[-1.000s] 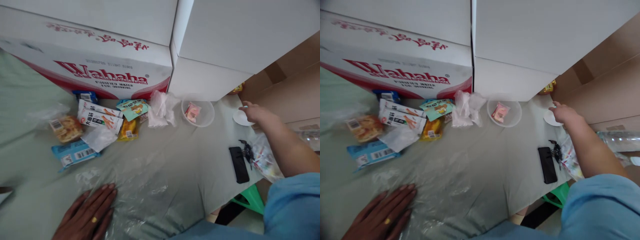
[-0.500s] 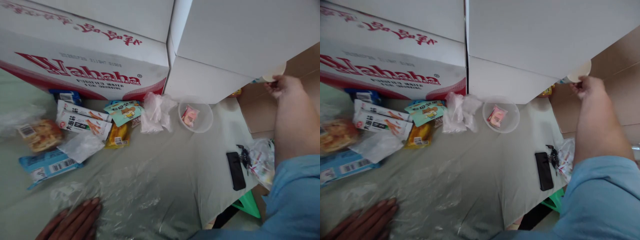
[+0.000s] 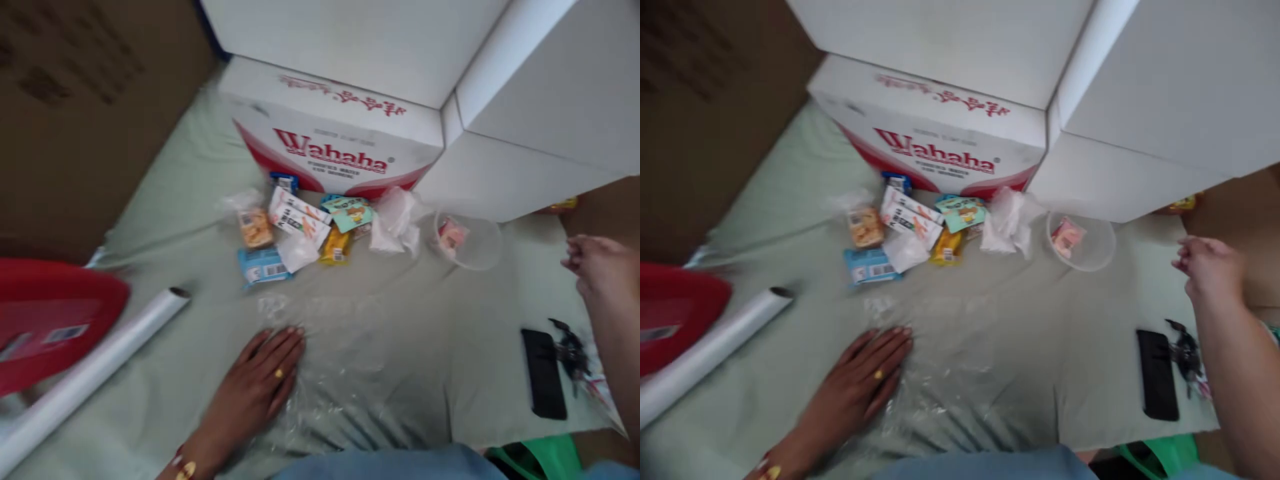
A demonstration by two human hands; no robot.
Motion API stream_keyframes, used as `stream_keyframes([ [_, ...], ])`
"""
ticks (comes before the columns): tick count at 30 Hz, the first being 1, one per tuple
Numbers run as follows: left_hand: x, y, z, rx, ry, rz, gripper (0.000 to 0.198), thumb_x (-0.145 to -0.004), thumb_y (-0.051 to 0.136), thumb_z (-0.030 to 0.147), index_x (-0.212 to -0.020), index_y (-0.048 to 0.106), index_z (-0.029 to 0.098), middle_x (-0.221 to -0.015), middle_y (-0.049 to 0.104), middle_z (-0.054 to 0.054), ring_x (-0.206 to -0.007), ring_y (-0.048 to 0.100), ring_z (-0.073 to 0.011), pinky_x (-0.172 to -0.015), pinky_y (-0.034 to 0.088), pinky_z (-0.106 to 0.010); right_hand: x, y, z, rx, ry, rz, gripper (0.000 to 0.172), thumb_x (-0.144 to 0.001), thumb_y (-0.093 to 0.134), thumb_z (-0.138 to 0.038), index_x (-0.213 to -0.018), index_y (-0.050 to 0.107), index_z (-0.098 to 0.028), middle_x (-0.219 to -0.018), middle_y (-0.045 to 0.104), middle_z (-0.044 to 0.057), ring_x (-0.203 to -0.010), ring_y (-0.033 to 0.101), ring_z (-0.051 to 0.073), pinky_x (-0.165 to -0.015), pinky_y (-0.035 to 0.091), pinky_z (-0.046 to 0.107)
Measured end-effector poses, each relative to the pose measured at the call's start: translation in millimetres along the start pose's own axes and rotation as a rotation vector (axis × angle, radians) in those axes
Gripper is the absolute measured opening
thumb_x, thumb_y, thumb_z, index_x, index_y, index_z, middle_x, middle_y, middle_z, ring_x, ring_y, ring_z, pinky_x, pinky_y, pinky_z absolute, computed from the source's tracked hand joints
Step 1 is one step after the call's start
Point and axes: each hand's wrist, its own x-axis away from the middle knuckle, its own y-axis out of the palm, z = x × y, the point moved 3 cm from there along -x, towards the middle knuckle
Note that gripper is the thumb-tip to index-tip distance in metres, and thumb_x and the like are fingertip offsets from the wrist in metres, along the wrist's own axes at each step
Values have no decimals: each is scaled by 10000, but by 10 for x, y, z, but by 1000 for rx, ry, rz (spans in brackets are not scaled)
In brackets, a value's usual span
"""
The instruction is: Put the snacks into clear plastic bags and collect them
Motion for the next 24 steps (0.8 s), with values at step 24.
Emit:
stream_keyframes([
  [24, 59, 46, 56, 158, -85, -27, 485, -1063, 457, 270, -1539, 535, 214, -1579, 582, -79, -1495, 494, -222, -1300, 279, -473, 4185, 2551, -3285, 116, -1266, -863, 274, -1075, 498, -263, -1226, 721, -220, -1218, 731, 34, -1158, 669, 214, -1050, 511, 395],
])
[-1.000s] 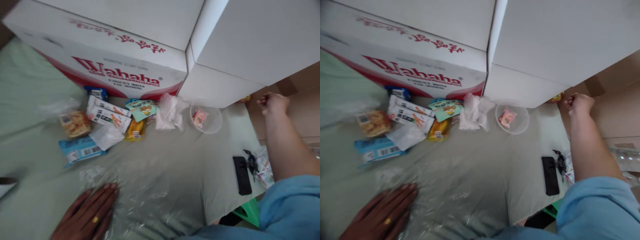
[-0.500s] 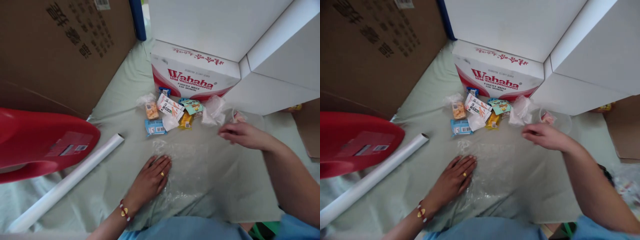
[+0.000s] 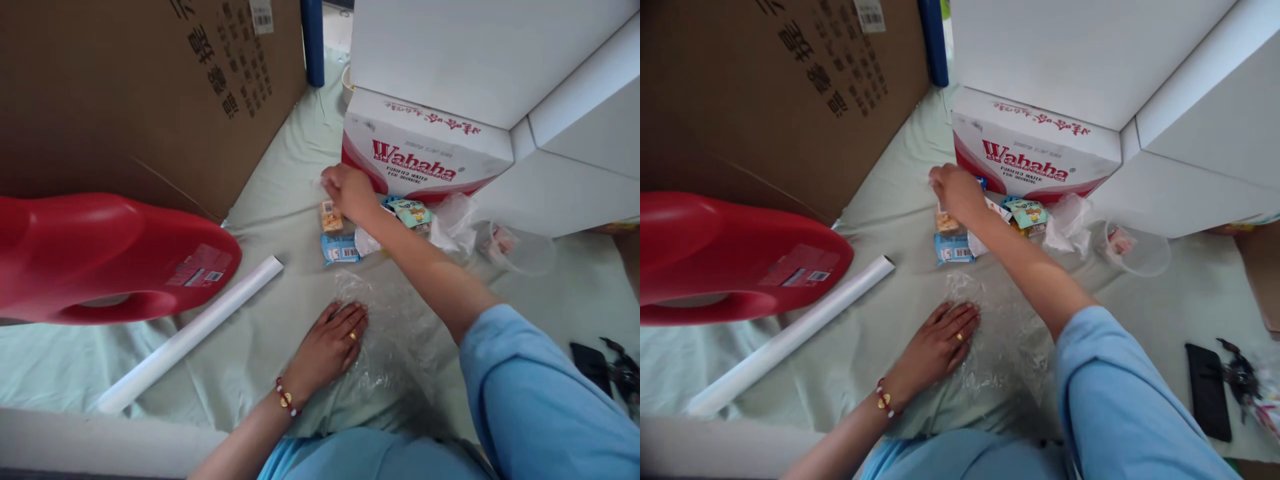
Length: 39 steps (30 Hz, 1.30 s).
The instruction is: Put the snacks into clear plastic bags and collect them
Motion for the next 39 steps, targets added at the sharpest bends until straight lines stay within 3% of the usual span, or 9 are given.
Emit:
stream_keyframes([
  [4, 1, 12, -9, -2, 10, 12, 466, -1062, 462, 267, -1514, 560, 206, -1581, 581, -74, -1486, 501, -233, -1284, 286, -473, 735, -230, 299, -139, -91, 147, 344, -1079, 459, -375, -1334, 658, -261, -1285, 685, 81, -1223, 643, 259, -1054, 526, 450],
  [8, 4, 35, -19, 8, -2, 27, 470, -1055, 481, 258, -1515, 561, 214, -1570, 591, -82, -1471, 514, -237, -1272, 294, -481, 1276, 178, 504, -112, -118, -36, 460, -885, 768, -439, -1322, 686, -324, -1399, 650, 92, -1244, 627, 344, -1012, 532, 509],
  [12, -6, 36, -16, -24, 1, 31, 463, -1052, 479, 245, -1504, 571, 217, -1553, 609, -69, -1459, 523, -244, -1262, 295, -485, 1502, 393, 611, -161, -3, -28, 247, -1016, 572, -374, -1177, 758, -357, -1226, 737, 44, -1088, 685, 270, -922, 542, 433],
  [20, -18, 14, -7, -133, 40, 25, 445, -1044, 483, 241, -1471, 587, 169, -1551, 607, -96, -1445, 539, -254, -1240, 311, -485, 2107, -848, 1189, 44, 353, 734, 384, -1072, 439, -453, -1261, 716, -266, -1333, 603, 141, -1284, 565, 314, -1058, 475, 506],
  [26, -29, 10, -25, -154, 55, 32, 442, -1048, 483, 260, -1471, 587, 189, -1541, 616, -92, -1425, 566, -260, -1214, 344, -486, 1912, -702, 1801, 310, 502, 63, 369, -1003, 469, -211, -1241, 728, -101, -1173, 678, 229, -1172, 569, 356, -1076, 426, 539],
  [28, -32, 6, -30, -155, 65, 36, 448, -1045, 487, 266, -1475, 585, 189, -1537, 618, -97, -1416, 576, -264, -1207, 351, -487, 2052, -752, 1781, 301, 466, 79, 445, -991, 498, -226, -1384, 654, -87, -1286, 670, 233, -1207, 577, 353, -1105, 424, 527],
  [32, -37, 2, -41, -156, 81, 53, 457, -1036, 498, 274, -1473, 591, 179, -1526, 627, -109, -1404, 591, -274, -1198, 362, -484, 2933, -1255, 1602, 317, 379, 283, 511, -1012, 493, -320, -1500, 568, -189, -1525, 555, 167, -1355, 543, 333, -1107, 480, 498],
  [35, -38, 10, -55, -156, 85, 60, 458, -1035, 498, 277, -1468, 594, 163, -1515, 636, -121, -1392, 602, -282, -1198, 361, -487, 3878, -1585, 1731, 440, 447, 54, 436, -972, 470, -246, -1341, 701, -258, -1386, 673, 116, -1173, 668, 316, -942, 576, 474],
  [39, -34, 31, -83, -150, 96, 68, 473, -1029, 504, 295, -1480, 588, 177, -1510, 639, -127, -1390, 606, -291, -1198, 365, -494, 4875, -1863, 2277, 708, 611, -364, 585, -882, 455, -82, -1356, 725, -293, -1628, 502, 121, -991, 710, 314, -745, 553, 468],
])
